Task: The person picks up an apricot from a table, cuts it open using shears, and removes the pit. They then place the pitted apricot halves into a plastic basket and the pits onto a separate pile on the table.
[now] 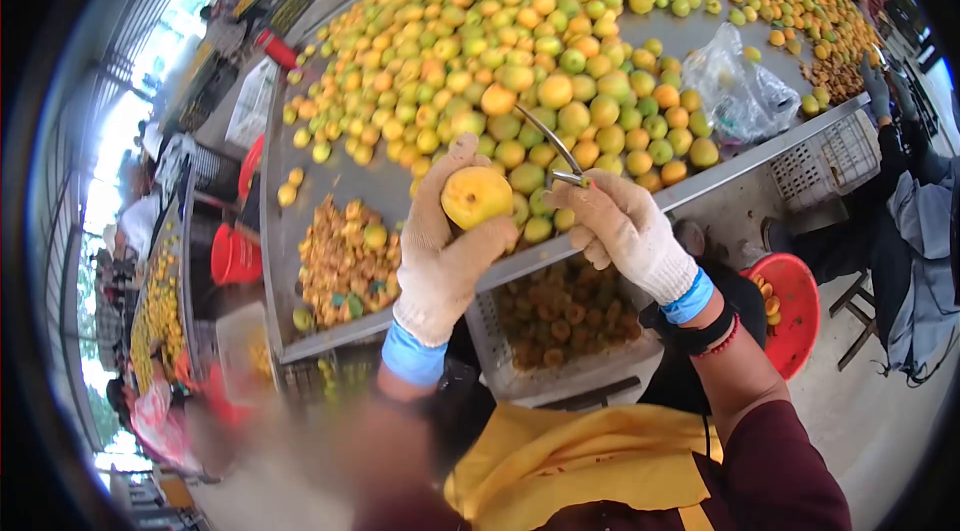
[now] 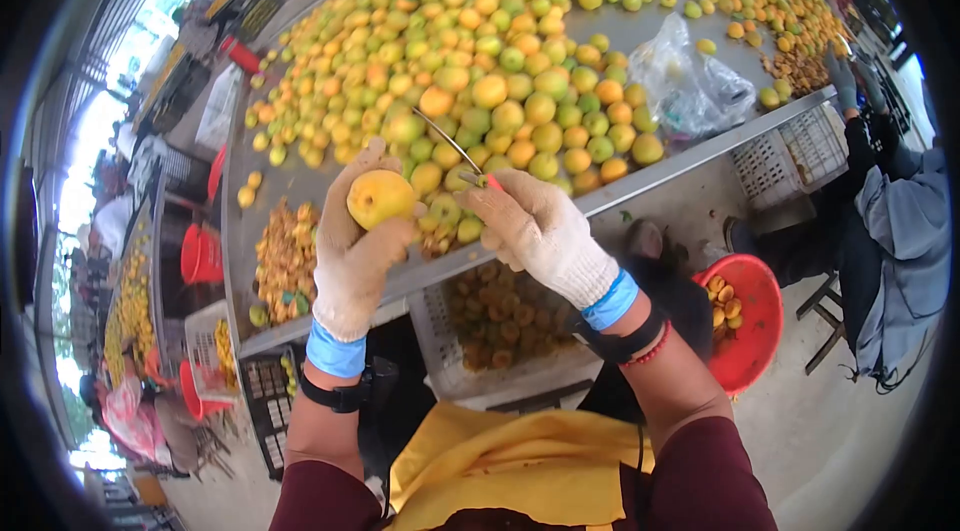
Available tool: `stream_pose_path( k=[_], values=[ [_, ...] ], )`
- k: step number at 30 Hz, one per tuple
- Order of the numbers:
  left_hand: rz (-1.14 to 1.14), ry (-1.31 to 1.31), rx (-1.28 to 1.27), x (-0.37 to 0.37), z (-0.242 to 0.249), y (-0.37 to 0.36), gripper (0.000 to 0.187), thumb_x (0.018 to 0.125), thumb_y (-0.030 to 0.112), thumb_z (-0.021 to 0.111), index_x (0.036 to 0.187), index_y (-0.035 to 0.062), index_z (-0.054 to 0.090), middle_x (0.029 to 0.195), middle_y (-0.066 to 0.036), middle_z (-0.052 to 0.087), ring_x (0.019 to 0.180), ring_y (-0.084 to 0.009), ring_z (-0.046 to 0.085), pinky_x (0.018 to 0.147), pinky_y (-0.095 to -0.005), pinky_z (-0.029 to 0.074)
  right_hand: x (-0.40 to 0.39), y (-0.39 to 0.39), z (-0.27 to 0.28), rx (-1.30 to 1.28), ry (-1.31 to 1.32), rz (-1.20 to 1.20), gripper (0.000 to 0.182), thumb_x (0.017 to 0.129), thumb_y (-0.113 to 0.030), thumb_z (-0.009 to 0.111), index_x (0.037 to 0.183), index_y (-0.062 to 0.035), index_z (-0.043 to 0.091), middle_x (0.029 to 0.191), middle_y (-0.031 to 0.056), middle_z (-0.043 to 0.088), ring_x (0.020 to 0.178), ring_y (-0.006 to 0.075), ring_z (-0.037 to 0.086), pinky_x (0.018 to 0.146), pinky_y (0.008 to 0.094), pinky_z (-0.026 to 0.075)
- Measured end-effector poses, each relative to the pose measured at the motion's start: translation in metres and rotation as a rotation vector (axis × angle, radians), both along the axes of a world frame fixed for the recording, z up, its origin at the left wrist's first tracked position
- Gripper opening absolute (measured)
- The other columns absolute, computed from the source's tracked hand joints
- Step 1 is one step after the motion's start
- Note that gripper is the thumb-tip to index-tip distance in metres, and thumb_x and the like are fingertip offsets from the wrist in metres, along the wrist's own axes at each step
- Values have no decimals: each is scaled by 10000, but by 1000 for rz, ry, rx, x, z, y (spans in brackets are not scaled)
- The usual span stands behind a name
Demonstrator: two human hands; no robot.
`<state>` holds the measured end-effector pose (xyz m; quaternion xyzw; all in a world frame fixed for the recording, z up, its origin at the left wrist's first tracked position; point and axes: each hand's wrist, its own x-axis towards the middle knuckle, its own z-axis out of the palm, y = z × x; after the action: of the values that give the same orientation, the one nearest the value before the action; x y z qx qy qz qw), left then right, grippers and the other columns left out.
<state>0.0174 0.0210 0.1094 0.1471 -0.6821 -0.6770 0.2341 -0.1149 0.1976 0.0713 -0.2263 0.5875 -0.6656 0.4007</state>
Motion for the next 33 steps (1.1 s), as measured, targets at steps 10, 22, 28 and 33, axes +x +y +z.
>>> stream_pose_path(
  k=[10,22,28,33],
  values=[
    [21,34,-6,134,2,47,824,757,-92,797,1499,-23,445,1483,-169,523,1310,-216,543,1104,-352,449,117,53,63,112,12,254,374,1034,-373,589,1088,-18,695,795,40,671,648,90,628,580,245,497],
    [52,-24,-435,190,8,96,694,789,92,847,1403,-22,545,1323,-211,629,1147,-321,679,979,-375,551,177,76,91,101,623,325,407,1034,-416,606,917,-34,682,682,142,641,630,274,686,604,378,526],
    [57,-32,-967,202,17,102,685,782,186,844,1373,2,550,1207,-211,645,1053,-393,681,886,-423,581,182,84,78,285,867,355,454,1034,-466,593,925,-36,687,696,133,652,658,252,703,622,384,542],
    [37,-195,-1006,196,20,97,624,802,267,809,1352,86,577,1143,-204,647,1001,-394,673,820,-452,573,186,76,57,277,216,393,607,1048,-581,484,882,-30,676,658,35,624,513,157,594,474,328,483]
  ],
)
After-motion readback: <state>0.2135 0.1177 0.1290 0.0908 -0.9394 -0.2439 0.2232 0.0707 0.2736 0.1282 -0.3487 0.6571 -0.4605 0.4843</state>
